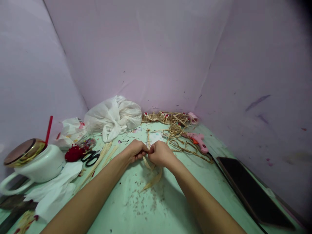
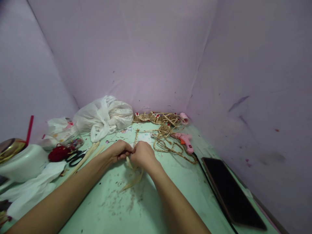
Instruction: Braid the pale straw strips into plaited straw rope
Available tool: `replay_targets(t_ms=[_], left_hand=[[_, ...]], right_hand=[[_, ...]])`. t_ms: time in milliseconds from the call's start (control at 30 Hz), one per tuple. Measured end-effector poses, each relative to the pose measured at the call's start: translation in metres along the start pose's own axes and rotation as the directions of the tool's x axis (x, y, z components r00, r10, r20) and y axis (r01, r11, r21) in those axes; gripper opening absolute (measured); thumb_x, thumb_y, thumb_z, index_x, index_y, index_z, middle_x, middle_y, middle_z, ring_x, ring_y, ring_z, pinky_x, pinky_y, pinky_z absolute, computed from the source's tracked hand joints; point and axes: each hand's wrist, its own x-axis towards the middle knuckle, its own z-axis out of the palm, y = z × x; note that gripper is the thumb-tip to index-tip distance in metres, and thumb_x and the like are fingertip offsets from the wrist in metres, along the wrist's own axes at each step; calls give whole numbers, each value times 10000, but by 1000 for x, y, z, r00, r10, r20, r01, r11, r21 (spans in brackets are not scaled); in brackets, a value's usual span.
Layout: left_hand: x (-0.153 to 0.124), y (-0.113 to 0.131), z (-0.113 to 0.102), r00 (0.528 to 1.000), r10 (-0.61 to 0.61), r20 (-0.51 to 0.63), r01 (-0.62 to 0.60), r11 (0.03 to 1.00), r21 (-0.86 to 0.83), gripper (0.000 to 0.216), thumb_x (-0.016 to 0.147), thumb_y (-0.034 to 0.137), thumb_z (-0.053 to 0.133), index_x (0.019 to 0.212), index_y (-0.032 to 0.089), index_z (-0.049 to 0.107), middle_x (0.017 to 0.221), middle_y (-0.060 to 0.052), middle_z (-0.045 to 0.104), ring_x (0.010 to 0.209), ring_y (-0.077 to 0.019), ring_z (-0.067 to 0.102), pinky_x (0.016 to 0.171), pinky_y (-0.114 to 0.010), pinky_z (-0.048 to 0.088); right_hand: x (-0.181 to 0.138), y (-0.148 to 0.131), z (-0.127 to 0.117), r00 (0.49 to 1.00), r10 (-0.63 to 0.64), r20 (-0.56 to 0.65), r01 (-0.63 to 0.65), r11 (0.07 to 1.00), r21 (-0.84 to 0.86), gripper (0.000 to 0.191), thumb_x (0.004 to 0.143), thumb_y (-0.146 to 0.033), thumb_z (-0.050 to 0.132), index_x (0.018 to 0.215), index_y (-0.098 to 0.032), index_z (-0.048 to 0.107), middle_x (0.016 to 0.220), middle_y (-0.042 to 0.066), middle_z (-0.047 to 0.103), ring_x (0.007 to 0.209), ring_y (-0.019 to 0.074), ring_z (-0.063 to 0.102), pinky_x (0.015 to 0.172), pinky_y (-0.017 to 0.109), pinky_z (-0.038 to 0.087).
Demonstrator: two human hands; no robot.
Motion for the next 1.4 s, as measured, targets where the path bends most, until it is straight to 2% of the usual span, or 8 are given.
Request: replay_targets(t_ms=[233,367,467,767,1000,1200,1300,1400], left_hand=[[8,-8,-14,983,112,146,-117,993,23,145,477,203,551,427,146,428,335,64,331,274,-25,234,305,-188,99],[14,-12,-17,977,88,193,-94,995,21,129,482,231,570,493,139,480,370,57,373,284,-26,243,309,-185,94],[14,-12,-17,973,96,212,-99,995,1,117,487,222,561,504,139,480,376,56,372,290,-28,239,315,-184,88],[4,-3,-17,988,88,127,-118,961,252,102,501,203,554,464,136,487,358,38,404,290,-54,291,307,-197,166],[-21,15,-6,998,34,45,-49,909,413,89,543,177,533,472,133,502,380,21,445,310,-62,307,333,-202,222],[-34,12,12,985,171,11,-139,761,634,59,454,68,534,458,124,549,344,26,395,374,-89,380,387,-203,270],[-34,16,2,984,148,99,-178,770,612,79,526,153,550,452,127,559,369,4,444,384,-92,407,399,-201,294],[-28,20,-13,987,156,-49,-117,881,458,187,627,266,526,505,128,559,397,2,470,354,-78,381,368,-196,272]], right_hand=[[7,15,-14,963,61,262,-142,942,303,78,593,-164,595,524,-129,608,488,23,583,442,93,494,390,179,300],[13,16,-17,939,317,130,-335,766,549,28,645,-138,580,635,-115,569,646,64,633,503,101,552,393,167,376],[15,11,-2,922,289,258,-385,611,692,33,646,-81,550,656,-112,544,574,40,600,479,101,547,430,193,439],[22,23,29,954,184,237,-297,688,662,190,613,-117,528,439,-137,454,327,-55,394,267,27,300,284,154,234],[21,22,27,925,221,310,-381,550,743,94,559,-65,497,491,-128,510,332,-51,436,278,27,290,293,150,235],[20,22,24,911,201,359,-412,448,793,103,539,-33,478,474,-109,503,321,-64,352,304,17,268,301,127,233],[20,26,21,911,161,380,-411,436,801,83,556,-38,507,501,-98,523,351,-53,393,320,17,298,308,122,244],[21,29,19,903,97,418,-421,385,821,79,584,-45,524,520,-91,530,377,-40,435,318,12,301,306,117,231]])
